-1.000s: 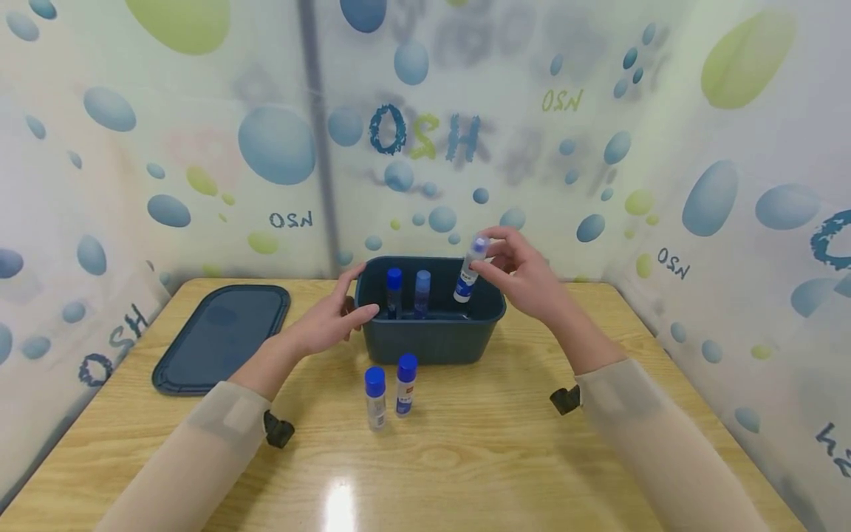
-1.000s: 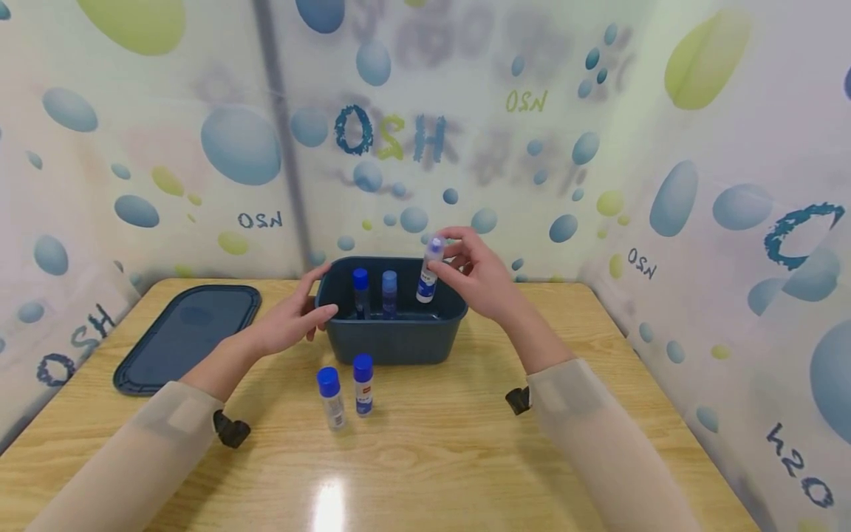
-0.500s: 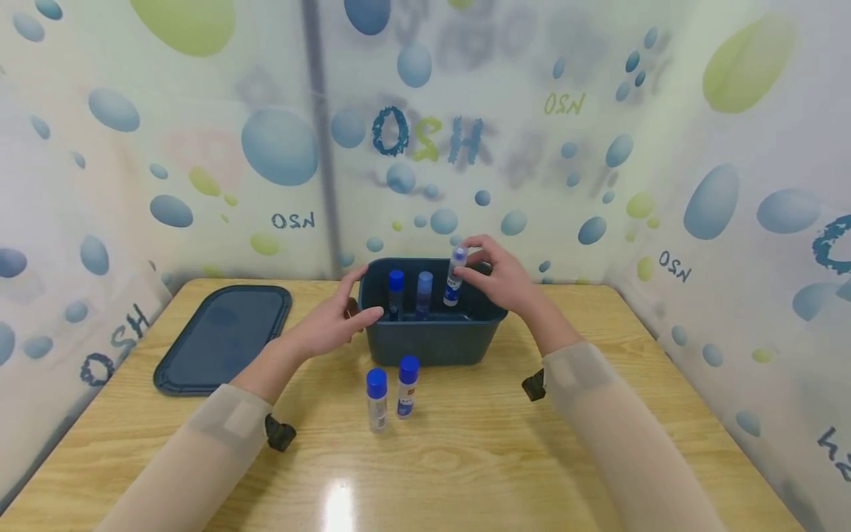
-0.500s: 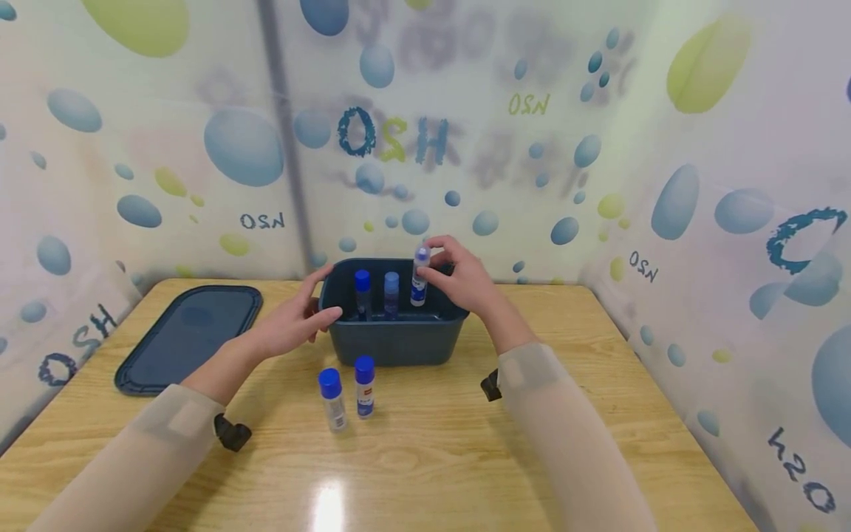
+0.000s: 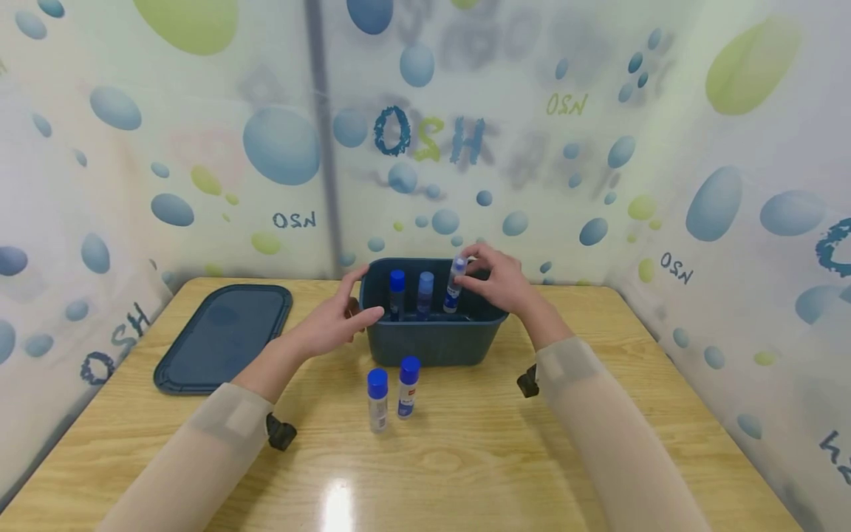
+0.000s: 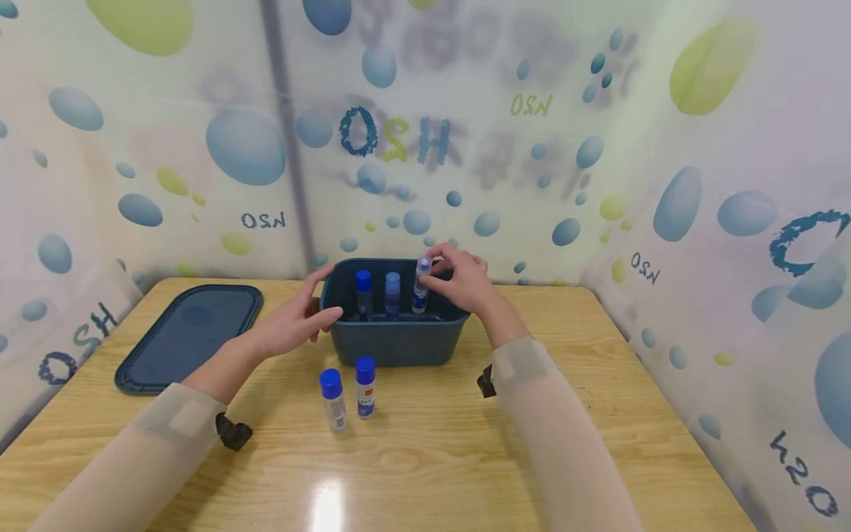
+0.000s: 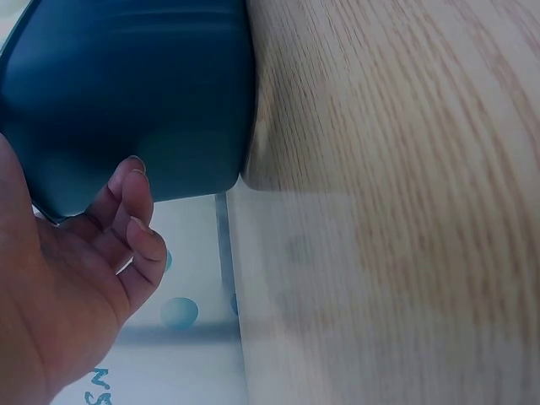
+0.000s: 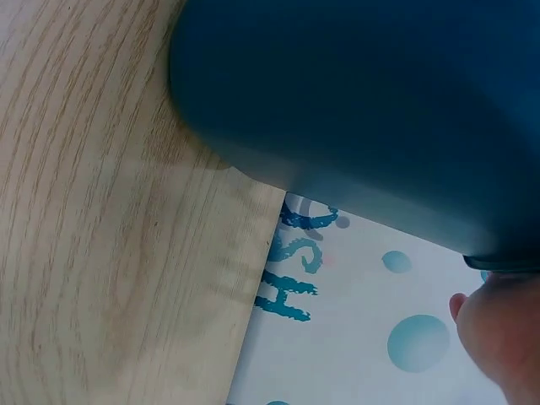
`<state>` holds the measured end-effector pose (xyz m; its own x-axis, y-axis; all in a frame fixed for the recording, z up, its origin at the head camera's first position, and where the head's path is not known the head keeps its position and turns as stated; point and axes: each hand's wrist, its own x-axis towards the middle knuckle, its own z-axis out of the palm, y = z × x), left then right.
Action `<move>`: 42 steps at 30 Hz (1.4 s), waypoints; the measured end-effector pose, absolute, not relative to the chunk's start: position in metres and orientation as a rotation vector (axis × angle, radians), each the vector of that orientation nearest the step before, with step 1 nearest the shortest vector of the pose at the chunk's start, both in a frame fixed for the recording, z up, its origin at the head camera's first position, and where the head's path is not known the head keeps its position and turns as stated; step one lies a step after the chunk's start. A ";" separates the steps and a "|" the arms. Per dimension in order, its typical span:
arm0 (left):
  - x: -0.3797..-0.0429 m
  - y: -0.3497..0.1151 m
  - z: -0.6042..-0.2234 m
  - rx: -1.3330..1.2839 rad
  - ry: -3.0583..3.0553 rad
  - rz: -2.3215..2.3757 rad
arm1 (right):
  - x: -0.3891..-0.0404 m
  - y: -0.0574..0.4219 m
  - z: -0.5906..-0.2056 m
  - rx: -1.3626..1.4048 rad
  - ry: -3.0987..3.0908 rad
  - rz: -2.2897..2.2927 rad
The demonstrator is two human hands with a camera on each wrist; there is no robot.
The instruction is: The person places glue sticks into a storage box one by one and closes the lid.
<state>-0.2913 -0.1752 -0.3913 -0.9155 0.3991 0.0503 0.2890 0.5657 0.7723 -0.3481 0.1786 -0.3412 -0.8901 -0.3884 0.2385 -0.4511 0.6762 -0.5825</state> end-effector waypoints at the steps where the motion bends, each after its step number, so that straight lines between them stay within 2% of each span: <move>1: -0.291 -0.175 -0.391 0.590 2.663 1.277 | -0.348 0.178 -0.341 0.702 -2.800 1.001; 23: -0.291 -0.178 -0.391 0.608 2.684 1.280 | -0.348 0.167 -0.333 0.660 -3.026 0.659; 42: -0.292 -0.173 -0.392 0.587 2.680 1.253 | -0.342 0.170 -0.335 0.643 -3.062 0.585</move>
